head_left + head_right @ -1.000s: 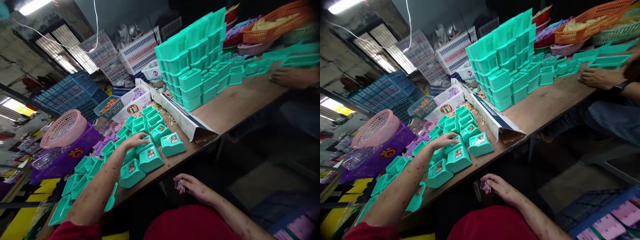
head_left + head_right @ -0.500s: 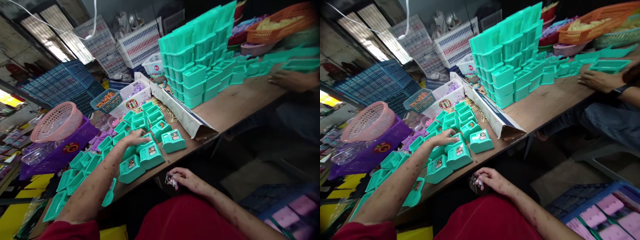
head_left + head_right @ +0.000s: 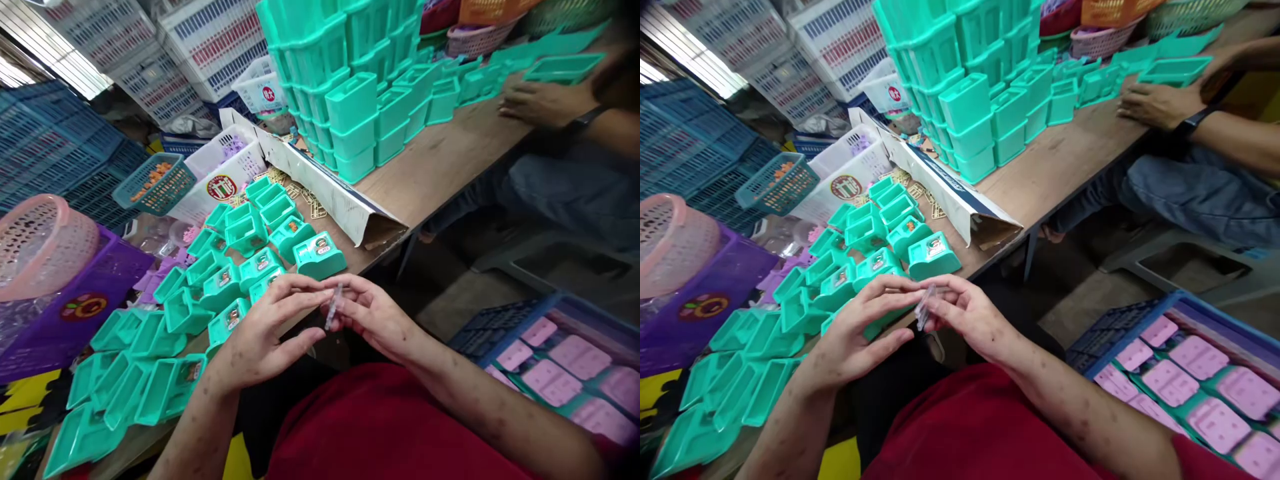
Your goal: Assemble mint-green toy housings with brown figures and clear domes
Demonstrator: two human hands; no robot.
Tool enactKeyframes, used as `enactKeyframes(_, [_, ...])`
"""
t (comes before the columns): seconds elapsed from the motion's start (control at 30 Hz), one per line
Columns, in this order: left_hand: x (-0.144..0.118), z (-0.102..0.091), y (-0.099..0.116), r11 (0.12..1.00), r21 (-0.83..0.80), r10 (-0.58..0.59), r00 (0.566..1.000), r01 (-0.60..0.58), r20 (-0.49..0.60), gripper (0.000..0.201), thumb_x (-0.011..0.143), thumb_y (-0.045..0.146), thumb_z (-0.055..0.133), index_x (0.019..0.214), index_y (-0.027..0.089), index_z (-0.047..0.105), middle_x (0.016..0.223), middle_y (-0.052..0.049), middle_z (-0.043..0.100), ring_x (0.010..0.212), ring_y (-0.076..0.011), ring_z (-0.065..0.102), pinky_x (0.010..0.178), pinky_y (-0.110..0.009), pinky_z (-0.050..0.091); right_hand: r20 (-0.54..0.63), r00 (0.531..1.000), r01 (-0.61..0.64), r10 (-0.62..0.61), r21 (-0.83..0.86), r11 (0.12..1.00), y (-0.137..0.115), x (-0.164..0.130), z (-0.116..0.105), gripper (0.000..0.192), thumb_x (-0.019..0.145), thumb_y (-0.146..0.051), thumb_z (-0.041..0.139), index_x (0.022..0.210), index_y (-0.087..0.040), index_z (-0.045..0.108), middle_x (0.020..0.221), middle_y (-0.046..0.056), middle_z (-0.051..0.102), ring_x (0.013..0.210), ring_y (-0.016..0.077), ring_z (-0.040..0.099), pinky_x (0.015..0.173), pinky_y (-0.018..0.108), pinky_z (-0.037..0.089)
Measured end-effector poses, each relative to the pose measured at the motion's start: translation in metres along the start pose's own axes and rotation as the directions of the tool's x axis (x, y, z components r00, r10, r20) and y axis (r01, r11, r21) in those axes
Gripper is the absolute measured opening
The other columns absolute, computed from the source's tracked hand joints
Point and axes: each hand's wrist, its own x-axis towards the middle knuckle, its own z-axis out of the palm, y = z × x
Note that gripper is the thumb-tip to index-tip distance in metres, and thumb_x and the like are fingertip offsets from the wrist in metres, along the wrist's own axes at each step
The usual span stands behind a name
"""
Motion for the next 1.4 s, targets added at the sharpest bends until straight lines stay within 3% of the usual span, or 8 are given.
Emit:
enactKeyframes(0.13, [0.005,-0.002,-0.005,0.994,0.064,0.092,0.995,-0.094,0.021,0.063,0.098,0.019,0.080,0.154,0.038,0.058,0.158,-0.007,0.063,0.147,-0.0267,0.059,0.127,-0.047,0.048,0.070,0.980,-0.196,0.185,0.231,0.953,0.012,-0.009,0.002,0.034,0.092,-0.044,0.092,0.104,-0.018,0.073,0.069,-0.006,0.066,0.050,0.0030,0.049,0.052,0.015,0.041])
enactKeyframes(0.27, [0.007,0.016,-0.010,0.995,0.024,0.094,0.991,-0.097,0.093,0.047,0.101,0.020,0.077,0.144,0.037,0.068,0.141,-0.007,0.072,0.130,-0.0230,0.071,0.109,-0.036,0.061,0.049,0.966,-0.256,0.253,0.284,0.924,0.026,-0.014,0.003,0.041,0.087,-0.048,0.095,0.101,-0.018,0.073,0.073,-0.004,0.067,0.055,0.0051,0.052,0.049,0.015,0.037])
enactKeyframes(0.4, [0.014,0.023,-0.022,0.977,-0.106,-0.199,0.970,0.185,-0.138,0.048,0.102,0.027,0.078,0.146,0.036,0.061,0.105,-0.001,0.077,0.094,-0.0171,0.077,0.089,-0.032,0.064,0.072,0.967,-0.255,0.245,0.245,0.935,0.050,-0.011,-0.017,0.049,0.102,-0.066,0.071,0.115,-0.019,0.074,0.086,0.004,0.075,0.062,0.0097,0.062,0.061,0.022,0.047])
enactKeyframes(0.53, [0.051,-0.018,-0.053,0.882,-0.311,-0.438,0.858,0.353,-0.268,0.052,0.093,0.034,0.086,0.134,0.026,0.055,0.086,0.002,0.070,0.072,-0.0154,0.072,0.064,-0.027,0.059,0.157,0.928,-0.308,0.337,-0.183,0.933,0.082,-0.006,-0.058,0.063,0.101,-0.076,0.064,0.122,-0.017,0.076,0.096,0.007,0.077,0.076,0.0151,0.068,0.072,0.028,0.049])
enactKeyframes(0.73, [0.123,-0.069,-0.133,0.901,-0.160,-0.426,0.891,0.403,-0.157,0.052,0.089,0.045,0.086,0.132,0.017,0.074,0.084,-0.001,0.067,0.069,-0.0134,0.063,0.062,-0.028,0.053,0.258,0.853,-0.303,0.454,-0.463,0.833,0.099,-0.003,-0.093,0.058,0.106,-0.072,0.057,0.129,-0.022,0.075,0.108,0.009,0.078,0.095,0.0221,0.072,0.085,0.036,0.055])
enactKeyframes(0.9, [0.138,-0.060,-0.171,0.847,-0.074,-0.531,0.845,0.526,-0.065,0.062,0.090,0.054,0.081,0.139,0.017,0.075,0.082,-0.002,0.068,0.068,-0.0151,0.061,0.062,-0.029,0.049,0.230,0.855,-0.349,0.465,-0.408,0.844,0.084,0.001,-0.099,0.054,0.107,-0.070,0.056,0.132,-0.025,0.075,0.113,0.009,0.078,0.104,0.0250,0.073,0.095,0.040,0.056])
enactKeyframes(1.13, [0.132,-0.046,-0.175,0.796,0.342,-0.454,0.866,0.499,-0.208,0.045,0.094,0.057,0.075,0.125,0.025,0.085,0.113,-0.010,0.072,0.093,-0.0231,0.071,0.086,-0.039,0.059,0.212,0.843,-0.403,0.494,-0.361,0.841,0.078,-0.003,-0.113,0.052,0.108,-0.069,0.055,0.135,-0.029,0.075,0.118,0.009,0.078,0.110,0.0270,0.073,0.102,0.044,0.055])
enactKeyframes(1.4, [0.128,-0.044,-0.178,0.680,-0.424,-0.729,0.614,0.598,-0.304,0.064,0.070,0.057,0.098,0.117,0.016,0.083,0.097,-0.009,0.081,0.081,-0.0182,0.072,0.078,-0.033,0.060,0.193,0.858,-0.403,0.477,-0.324,0.856,0.074,-0.009,-0.119,0.053,0.109,-0.069,0.053,0.135,-0.028,0.074,0.118,0.010,0.078,0.111,0.0275,0.072,0.103,0.045,0.055])
